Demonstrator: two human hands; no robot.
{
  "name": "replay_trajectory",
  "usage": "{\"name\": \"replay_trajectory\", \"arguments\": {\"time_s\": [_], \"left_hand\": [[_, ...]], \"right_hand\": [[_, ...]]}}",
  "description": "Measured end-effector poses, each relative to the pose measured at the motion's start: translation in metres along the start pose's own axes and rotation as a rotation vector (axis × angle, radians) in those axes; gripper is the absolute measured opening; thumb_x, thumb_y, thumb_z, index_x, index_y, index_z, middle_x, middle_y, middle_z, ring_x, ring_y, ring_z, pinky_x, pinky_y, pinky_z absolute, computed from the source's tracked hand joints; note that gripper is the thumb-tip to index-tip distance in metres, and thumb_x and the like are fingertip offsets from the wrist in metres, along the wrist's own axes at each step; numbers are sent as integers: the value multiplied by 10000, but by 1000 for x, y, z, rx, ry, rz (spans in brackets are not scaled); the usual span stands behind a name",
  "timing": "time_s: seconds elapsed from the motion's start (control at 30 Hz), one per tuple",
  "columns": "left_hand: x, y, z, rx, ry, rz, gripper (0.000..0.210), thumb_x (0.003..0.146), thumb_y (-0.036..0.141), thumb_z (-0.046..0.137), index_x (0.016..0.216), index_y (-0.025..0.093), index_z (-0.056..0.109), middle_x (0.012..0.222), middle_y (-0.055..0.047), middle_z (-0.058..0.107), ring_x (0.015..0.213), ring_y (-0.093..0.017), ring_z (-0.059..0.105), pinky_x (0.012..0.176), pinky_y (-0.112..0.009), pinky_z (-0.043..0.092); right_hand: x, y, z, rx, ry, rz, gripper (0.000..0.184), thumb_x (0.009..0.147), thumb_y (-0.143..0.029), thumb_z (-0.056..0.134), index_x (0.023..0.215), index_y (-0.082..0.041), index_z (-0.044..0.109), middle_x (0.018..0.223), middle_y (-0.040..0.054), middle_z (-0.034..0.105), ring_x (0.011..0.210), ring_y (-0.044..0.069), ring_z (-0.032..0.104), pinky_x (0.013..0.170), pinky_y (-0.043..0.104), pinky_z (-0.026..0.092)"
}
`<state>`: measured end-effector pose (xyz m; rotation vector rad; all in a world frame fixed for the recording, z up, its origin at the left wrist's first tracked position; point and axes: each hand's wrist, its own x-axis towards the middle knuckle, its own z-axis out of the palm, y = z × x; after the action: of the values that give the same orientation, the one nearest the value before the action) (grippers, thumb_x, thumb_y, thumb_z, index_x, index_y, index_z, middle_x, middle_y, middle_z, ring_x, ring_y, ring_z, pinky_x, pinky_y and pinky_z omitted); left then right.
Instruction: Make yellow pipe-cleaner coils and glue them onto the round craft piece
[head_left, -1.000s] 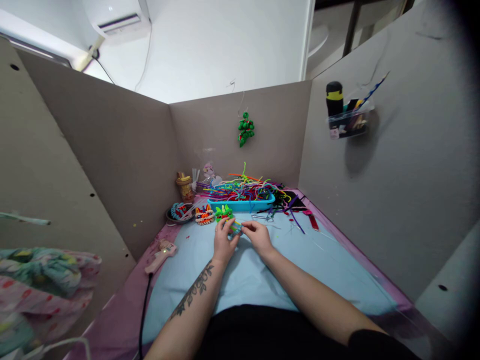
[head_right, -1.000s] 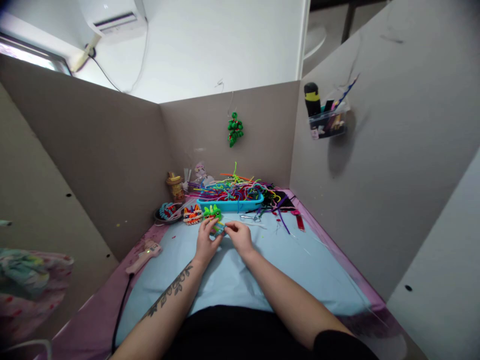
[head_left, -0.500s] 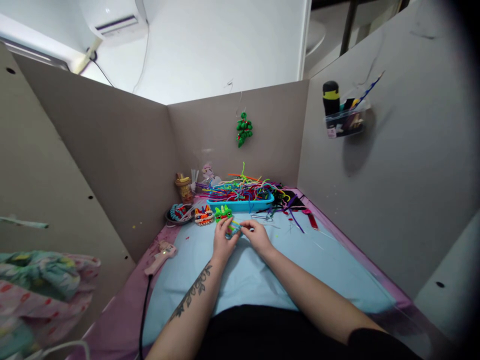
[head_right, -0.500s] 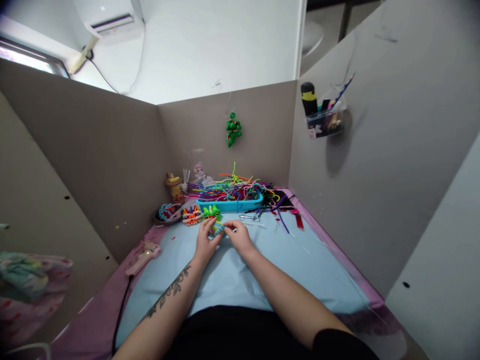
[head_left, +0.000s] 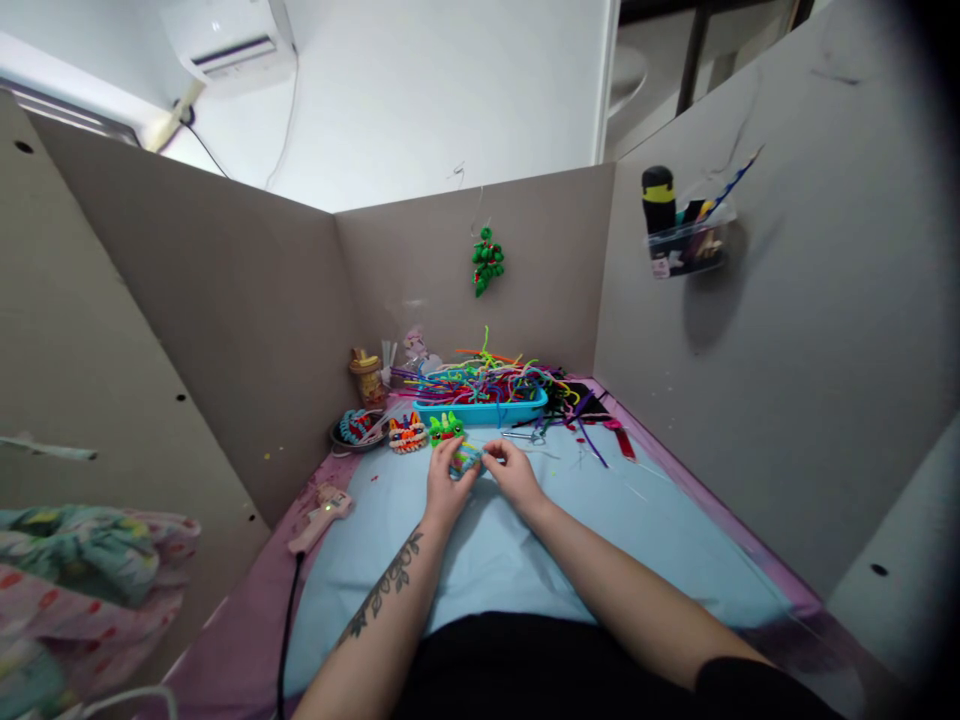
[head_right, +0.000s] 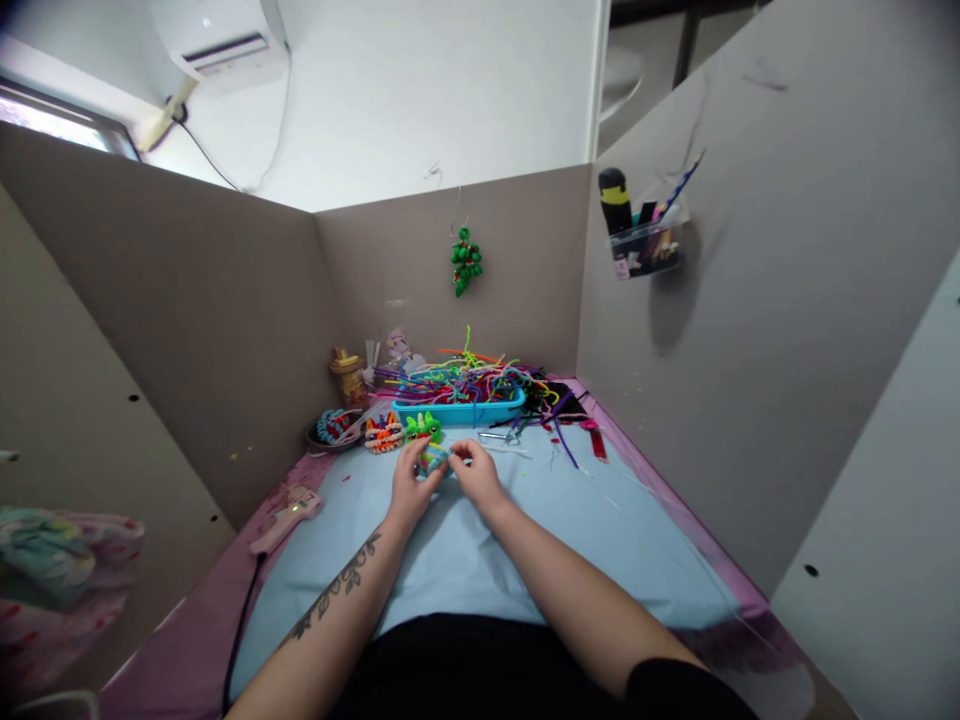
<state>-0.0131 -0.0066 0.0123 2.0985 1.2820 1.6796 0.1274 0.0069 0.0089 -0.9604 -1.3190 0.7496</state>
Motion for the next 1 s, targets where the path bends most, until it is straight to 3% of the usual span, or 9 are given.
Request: {"name": "replay_trajectory", "arguments": {"time_s": [0.57, 1.0], "left_hand": [[-4, 1, -1, 36, -25, 22, 434, 782, 227, 640, 1205, 224, 544, 1213, -100, 513, 1124, -240, 526, 933, -418, 465], [-5, -3, -1, 45, -58, 35, 457, 780, 218, 643, 1227, 230, 545, 1255, -107, 493, 1172, -241, 494, 960, -402, 448]], "right_hand": [[1, 0, -2, 28, 28, 59, 243, 650, -377, 661, 757, -160, 635, 671, 39, 664, 622, 178, 595, 611, 300, 486], [3, -1, -10, -24, -43, 66, 201, 640, -308, 673, 772, -175, 747, 755, 67, 744, 724, 237, 664, 713, 370, 509]]}}
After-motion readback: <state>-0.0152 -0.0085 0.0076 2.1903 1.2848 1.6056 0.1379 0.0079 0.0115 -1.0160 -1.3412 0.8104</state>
